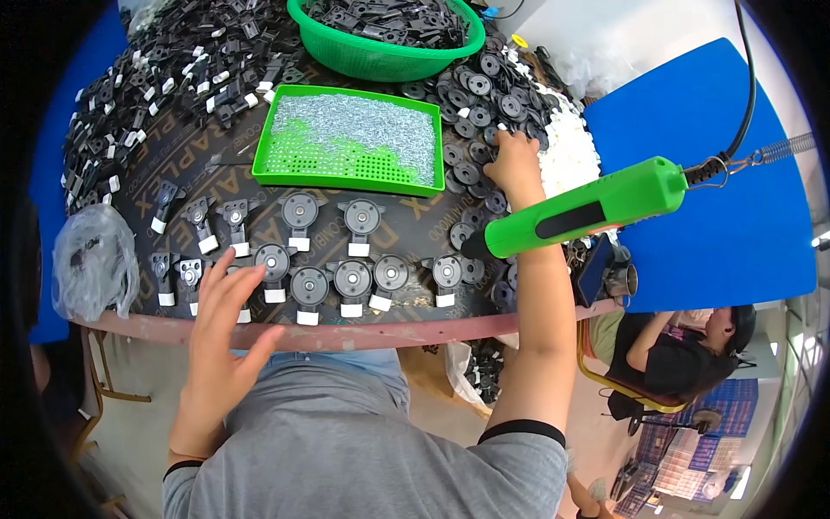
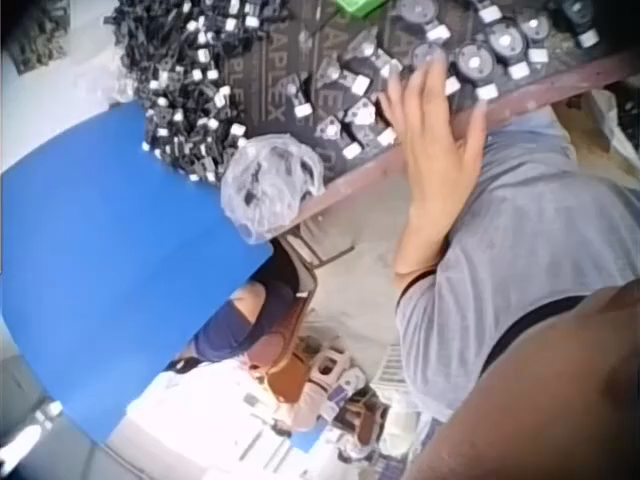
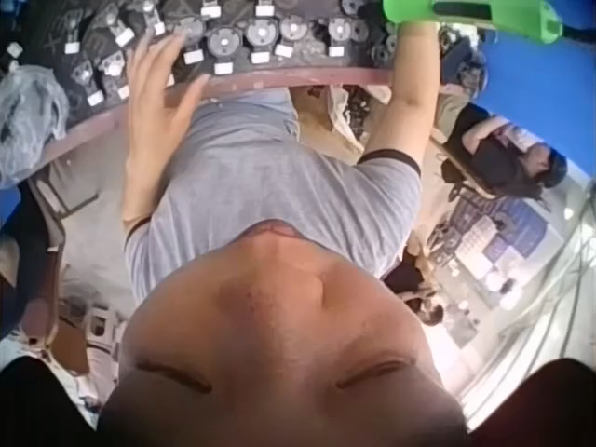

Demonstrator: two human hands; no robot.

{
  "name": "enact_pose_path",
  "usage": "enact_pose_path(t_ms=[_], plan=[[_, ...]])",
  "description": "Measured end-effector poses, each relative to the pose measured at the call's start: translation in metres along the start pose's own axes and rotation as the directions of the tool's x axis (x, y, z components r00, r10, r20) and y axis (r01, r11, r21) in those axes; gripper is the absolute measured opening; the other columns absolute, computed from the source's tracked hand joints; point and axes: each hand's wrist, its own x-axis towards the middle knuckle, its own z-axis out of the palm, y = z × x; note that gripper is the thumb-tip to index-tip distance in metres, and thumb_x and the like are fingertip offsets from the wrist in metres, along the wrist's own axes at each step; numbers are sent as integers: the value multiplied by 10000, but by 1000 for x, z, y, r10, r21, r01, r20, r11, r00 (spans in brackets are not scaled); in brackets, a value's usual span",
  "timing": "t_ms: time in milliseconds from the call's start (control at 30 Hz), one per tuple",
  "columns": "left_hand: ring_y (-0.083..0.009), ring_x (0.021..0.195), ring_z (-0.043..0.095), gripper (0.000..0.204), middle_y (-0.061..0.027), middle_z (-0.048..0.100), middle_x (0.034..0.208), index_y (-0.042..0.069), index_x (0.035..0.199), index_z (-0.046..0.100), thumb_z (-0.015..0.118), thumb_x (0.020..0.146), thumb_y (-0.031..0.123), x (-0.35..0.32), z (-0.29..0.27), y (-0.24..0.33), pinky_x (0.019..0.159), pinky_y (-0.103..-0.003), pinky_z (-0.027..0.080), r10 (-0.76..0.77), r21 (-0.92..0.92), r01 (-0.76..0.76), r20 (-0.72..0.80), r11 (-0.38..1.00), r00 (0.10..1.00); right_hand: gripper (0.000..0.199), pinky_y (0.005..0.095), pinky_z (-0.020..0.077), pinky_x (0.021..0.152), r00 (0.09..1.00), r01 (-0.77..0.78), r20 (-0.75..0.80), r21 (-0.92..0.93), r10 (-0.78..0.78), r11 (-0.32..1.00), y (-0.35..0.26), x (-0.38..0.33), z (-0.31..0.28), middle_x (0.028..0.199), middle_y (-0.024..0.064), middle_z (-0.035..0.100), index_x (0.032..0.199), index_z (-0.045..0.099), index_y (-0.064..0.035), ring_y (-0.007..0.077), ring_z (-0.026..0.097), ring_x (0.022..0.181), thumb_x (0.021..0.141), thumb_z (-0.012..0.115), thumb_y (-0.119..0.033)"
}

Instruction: Assembling small motors by placing components together and fastening them with an electric screwdriver.

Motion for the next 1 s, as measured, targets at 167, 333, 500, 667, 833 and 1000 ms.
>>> enact_pose_path(t_ms=[167,333,500,667,833,1000], plan=[[-397,1391,409,611,-135,569,1335,35,1355,561,753,776,69,-2,-1,1,1159,-521,267,21,-14,-22,-12,1000,1000,233,415,527,860,975,8,-223,111,17,994,24,10,16,1054,163,635,903,711,-33,376,621,976,673,724,9],[-405,1389,408,610,-139,568,1333,36,1354,564,758,776,72,-3,-4,-2,1155,-518,275,23,-25,-23,-13,999,1000,193,363,535,881,887,76,-461,215,32,974,43,6,4,1103,143,673,930,740,-41,320,663,1010,751,684,1],[-408,1328,459,595,-146,583,1292,40,1362,556,760,806,91,-11,-2,-6,1110,-534,332,12,-95,-16,-50,995,999,227,284,537,778,692,231,-469,864,549,447,46,-62,-45,966,78,699,1070,718,26,159,660,853,856,730,-47],[-244,1166,613,515,-119,635,1192,37,1381,528,714,904,91,-6,11,2,952,-362,499,41,-715,96,171,692,984,273,362,503,881,190,592,-753,600,630,538,1,-198,-95,1274,186,570,1099,578,109,251,580,1075,902,673,-54],[-171,1266,522,538,-101,551,1323,85,1534,291,505,1060,222,3,43,10,1073,-348,414,182,-940,338,324,-51,928,241,360,475,817,817,555,-571,739,-81,383,-147,-240,-83,1289,172,573,928,689,-11,248,583,1045,720,793,-74],[-180,1263,521,476,-86,552,1304,94,1501,361,401,1090,330,-2,38,3,1052,-366,439,-66,-818,372,442,-439,895,302,393,444,993,789,553,-329,749,-519,365,-206,-205,-68,1336,154,602,942,774,-101,353,547,1211,662,753,10]])
